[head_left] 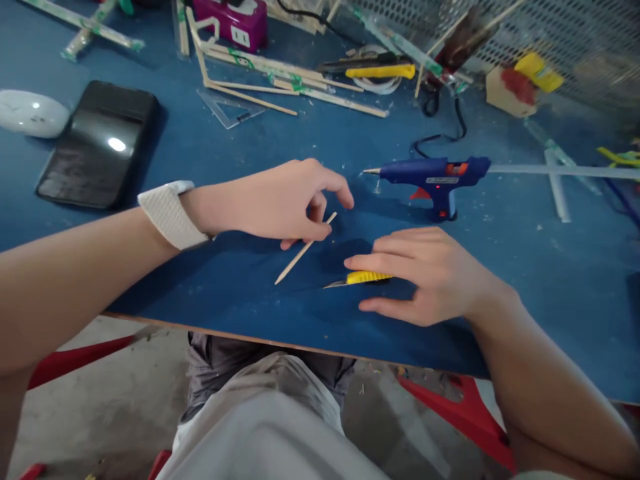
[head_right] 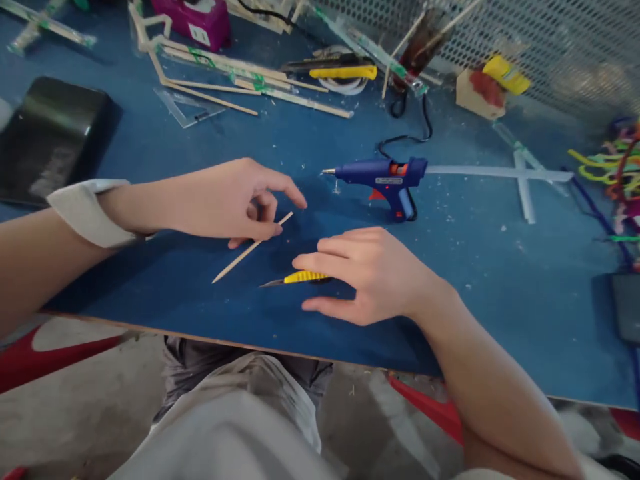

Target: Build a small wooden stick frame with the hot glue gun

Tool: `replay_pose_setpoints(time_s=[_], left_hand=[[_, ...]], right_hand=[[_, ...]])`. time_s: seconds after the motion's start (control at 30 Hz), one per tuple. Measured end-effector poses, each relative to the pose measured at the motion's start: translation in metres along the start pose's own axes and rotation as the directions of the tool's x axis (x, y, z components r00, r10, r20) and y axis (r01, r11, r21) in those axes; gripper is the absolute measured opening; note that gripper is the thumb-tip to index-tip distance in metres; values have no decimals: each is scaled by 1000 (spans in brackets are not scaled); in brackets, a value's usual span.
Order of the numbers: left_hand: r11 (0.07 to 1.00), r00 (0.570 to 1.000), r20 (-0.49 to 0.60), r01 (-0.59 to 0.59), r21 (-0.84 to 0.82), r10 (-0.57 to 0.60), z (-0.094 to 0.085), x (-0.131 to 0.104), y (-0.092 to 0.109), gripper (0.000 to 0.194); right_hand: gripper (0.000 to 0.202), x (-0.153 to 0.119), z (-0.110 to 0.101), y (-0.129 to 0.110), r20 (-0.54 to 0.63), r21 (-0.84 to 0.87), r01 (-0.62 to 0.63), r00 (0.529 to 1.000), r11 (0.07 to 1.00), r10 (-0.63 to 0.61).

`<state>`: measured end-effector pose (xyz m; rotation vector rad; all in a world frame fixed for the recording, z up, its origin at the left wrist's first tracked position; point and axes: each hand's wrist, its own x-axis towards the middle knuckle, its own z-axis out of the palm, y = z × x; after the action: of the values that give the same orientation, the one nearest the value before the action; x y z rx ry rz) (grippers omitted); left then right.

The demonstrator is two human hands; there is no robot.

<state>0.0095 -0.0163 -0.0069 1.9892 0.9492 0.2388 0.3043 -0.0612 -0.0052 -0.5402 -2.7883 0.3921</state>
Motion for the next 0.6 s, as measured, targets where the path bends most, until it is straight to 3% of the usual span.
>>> replay_pose_setpoints(time_s=[0.07,0.17,0.33,0.5,0.6], left_hand=[[991,1000,-9,-28,129,29,2,-1,3,33],[956,992,-5,-120,268,126,2,-3,7,25],[877,928,159,-370,306,336,1,-9,11,22],[779,845,255,-533,328,471,3,-12,7,34],[755,815,283,-576,314,505,4,-12,8,41]], right_hand=[[41,3,1,-3,-9,-23,51,999,998,-51],[32,5,2,-7,-44,-49,120,991,992,-122],[30,3,2,-8,-176,-97,183,964,978,-198],[32,3,3,1,-466,45,215,868,976,-170],[29,5,6,5,-578,33,214,801,976,-156]])
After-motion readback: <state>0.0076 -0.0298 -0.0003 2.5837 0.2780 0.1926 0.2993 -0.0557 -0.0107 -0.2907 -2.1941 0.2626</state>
